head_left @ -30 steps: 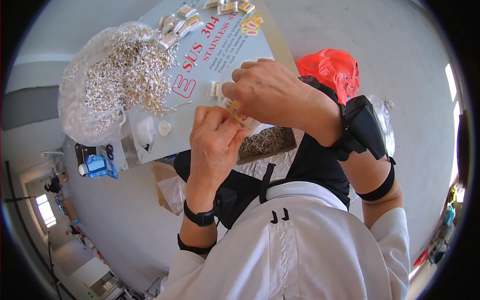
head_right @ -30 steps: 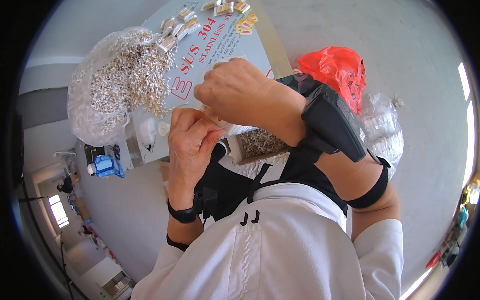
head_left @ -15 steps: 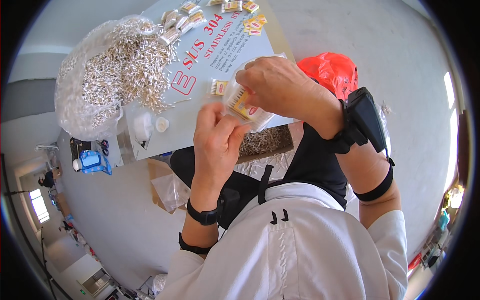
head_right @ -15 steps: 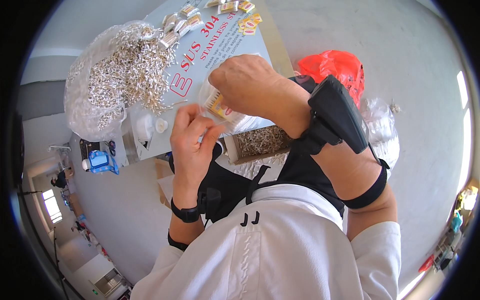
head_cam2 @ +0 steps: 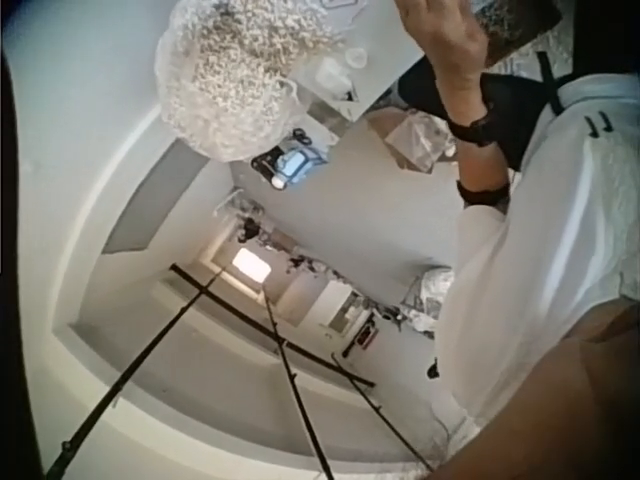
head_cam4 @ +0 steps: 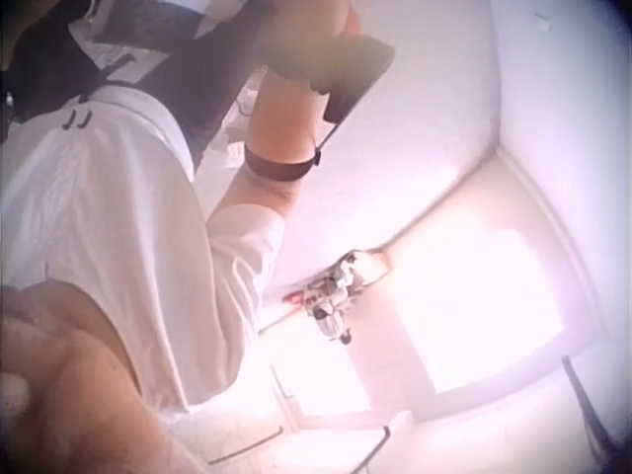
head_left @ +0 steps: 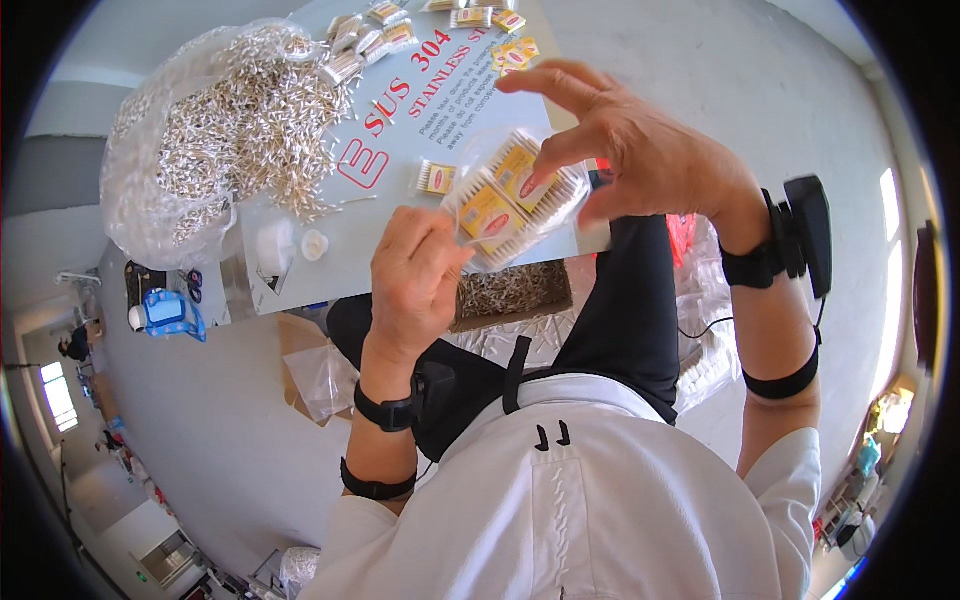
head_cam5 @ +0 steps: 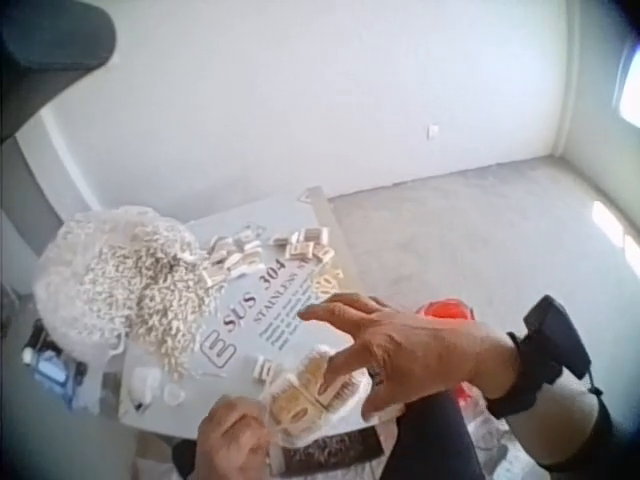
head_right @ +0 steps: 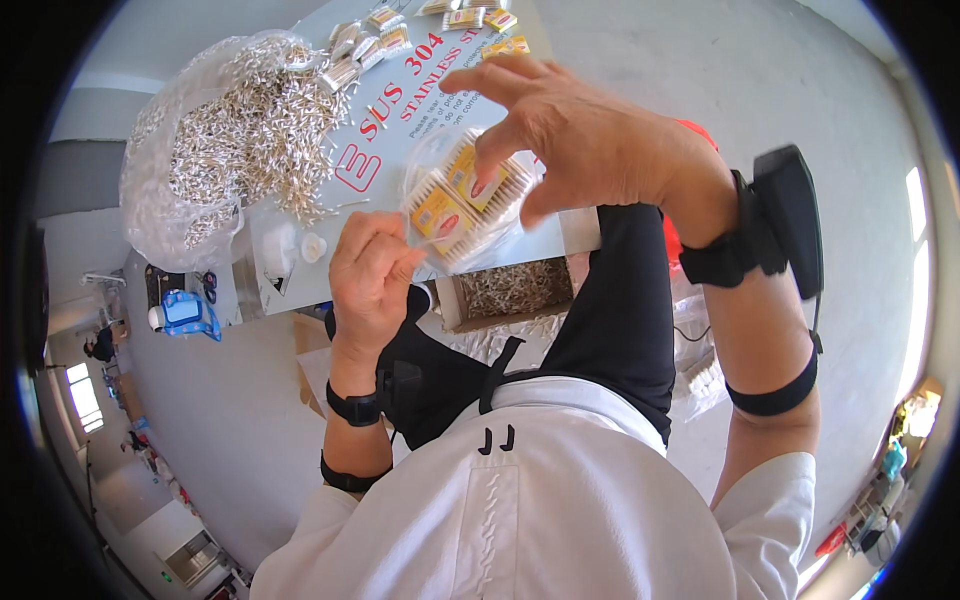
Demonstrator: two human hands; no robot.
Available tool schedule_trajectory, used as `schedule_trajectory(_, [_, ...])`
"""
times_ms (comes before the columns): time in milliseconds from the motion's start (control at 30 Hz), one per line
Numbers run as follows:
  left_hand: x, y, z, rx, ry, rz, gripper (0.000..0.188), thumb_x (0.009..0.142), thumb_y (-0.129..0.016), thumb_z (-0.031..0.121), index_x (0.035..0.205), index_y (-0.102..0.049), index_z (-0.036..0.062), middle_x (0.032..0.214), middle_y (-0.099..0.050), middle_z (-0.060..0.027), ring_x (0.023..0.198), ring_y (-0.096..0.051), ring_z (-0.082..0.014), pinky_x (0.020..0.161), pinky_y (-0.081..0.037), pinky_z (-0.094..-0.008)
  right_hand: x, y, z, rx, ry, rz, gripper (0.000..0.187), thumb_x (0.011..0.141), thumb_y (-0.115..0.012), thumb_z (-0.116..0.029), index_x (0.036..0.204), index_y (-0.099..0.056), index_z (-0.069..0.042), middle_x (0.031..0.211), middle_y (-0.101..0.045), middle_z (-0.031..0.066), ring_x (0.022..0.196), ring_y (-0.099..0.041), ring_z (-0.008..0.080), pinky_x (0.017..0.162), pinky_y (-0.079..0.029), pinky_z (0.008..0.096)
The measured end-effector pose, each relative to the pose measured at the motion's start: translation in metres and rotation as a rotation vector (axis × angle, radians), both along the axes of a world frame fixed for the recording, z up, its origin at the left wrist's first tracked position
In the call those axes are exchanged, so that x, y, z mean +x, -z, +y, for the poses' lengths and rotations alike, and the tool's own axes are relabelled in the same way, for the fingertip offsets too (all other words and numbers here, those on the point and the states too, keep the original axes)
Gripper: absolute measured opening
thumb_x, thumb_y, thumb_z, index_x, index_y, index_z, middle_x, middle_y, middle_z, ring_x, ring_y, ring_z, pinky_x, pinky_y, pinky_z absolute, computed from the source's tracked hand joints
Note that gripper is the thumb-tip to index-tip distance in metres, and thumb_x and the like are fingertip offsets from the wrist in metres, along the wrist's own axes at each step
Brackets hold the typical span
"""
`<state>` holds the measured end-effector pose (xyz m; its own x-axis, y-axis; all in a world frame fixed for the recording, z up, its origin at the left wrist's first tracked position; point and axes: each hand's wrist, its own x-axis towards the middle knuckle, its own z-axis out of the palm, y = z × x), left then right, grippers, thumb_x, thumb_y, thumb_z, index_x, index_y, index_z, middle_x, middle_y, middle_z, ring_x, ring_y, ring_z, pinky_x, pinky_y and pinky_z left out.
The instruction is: Pack small bundles of cotton swabs into a larger plastic bag.
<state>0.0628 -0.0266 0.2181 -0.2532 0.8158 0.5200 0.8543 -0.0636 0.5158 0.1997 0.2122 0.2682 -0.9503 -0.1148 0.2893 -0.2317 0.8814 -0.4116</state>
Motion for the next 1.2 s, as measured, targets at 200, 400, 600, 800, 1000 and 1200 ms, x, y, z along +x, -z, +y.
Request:
schedule_trajectory(200, [-0.018,-0.004,-0.001,-0.042,-0.014,-0.048,0.021,0.072,-0.075,-0.004,0.082,-0.057,-0.0012,0.090,-0.058,-0.0095,0.077,-0.055,-0.0264,0.064,-0.047,-0.0350,-0.001,0.013,0.001,-0.361,0.076,-0.382,0.019,0.066,-0.080,0.005,0.081,-0.072,-0.004,0.140,-0.050,0.0139,0.133,-0.045,0.0352,0.099,-0.051,0.0423])
schedule_trajectory(400, [-0.022,-0.023,0.004,-0.147,-0.056,0.134,0.013,0.071,-0.073,-0.003,0.078,-0.062,0.0005,0.097,-0.062,-0.0079,0.088,-0.059,-0.0259,0.075,-0.049,-0.0351,0.006,0.017,-0.027,0.035,0.010,0.170,0.014,0.063,-0.078,-0.003,0.075,-0.071,-0.002,0.130,-0.059,0.0137,0.126,-0.052,0.0312,0.099,-0.049,0.0407])
schedule_trajectory(600, [-0.017,-0.028,0.012,-0.148,0.127,0.369,0.010,0.070,-0.067,-0.004,0.080,-0.066,-0.0010,0.121,-0.067,-0.0087,0.114,-0.062,-0.0284,0.094,-0.050,-0.0389,0.005,0.024,-0.032,0.139,-0.094,0.079,0.022,0.066,-0.068,-0.007,0.085,-0.075,0.002,0.131,-0.062,0.0139,0.125,-0.054,0.0280,0.113,-0.037,0.0411])
schedule_trajectory(800, [-0.029,-0.022,0.013,-0.221,0.261,0.330,0.011,0.078,-0.061,0.004,0.087,-0.067,0.0009,0.121,-0.068,-0.0097,0.120,-0.061,-0.0260,0.096,-0.049,-0.0386,0.004,0.020,-0.028,0.235,-0.138,0.029,0.019,0.067,-0.067,-0.004,0.084,-0.070,0.004,0.122,-0.066,0.0163,0.120,-0.060,0.0244,0.118,-0.034,0.0482])
schedule_trajectory(1000, [-0.029,-0.030,0.017,-0.295,0.292,0.376,0.013,0.080,-0.059,0.004,0.092,-0.065,0.0007,0.115,-0.070,-0.0114,0.111,-0.065,-0.0275,0.089,-0.051,-0.0395,0.003,0.013,-0.014,0.228,-0.170,-0.032,0.017,0.070,-0.067,-0.001,0.087,-0.067,0.005,0.110,-0.069,0.0191,0.107,-0.066,0.0300,0.114,-0.040,0.0477])
schedule_trajectory(1200, [-0.029,-0.024,0.022,-0.247,0.194,0.210,0.013,0.080,-0.064,-0.001,0.093,-0.064,-0.0003,0.107,-0.071,-0.0134,0.099,-0.068,-0.0286,0.080,-0.055,-0.0376,-0.003,0.020,-0.011,0.220,-0.088,-0.122,0.021,0.078,-0.067,0.001,0.096,-0.057,0.005,0.101,-0.068,0.0204,0.098,-0.066,0.0379,0.100,-0.050,0.0465])
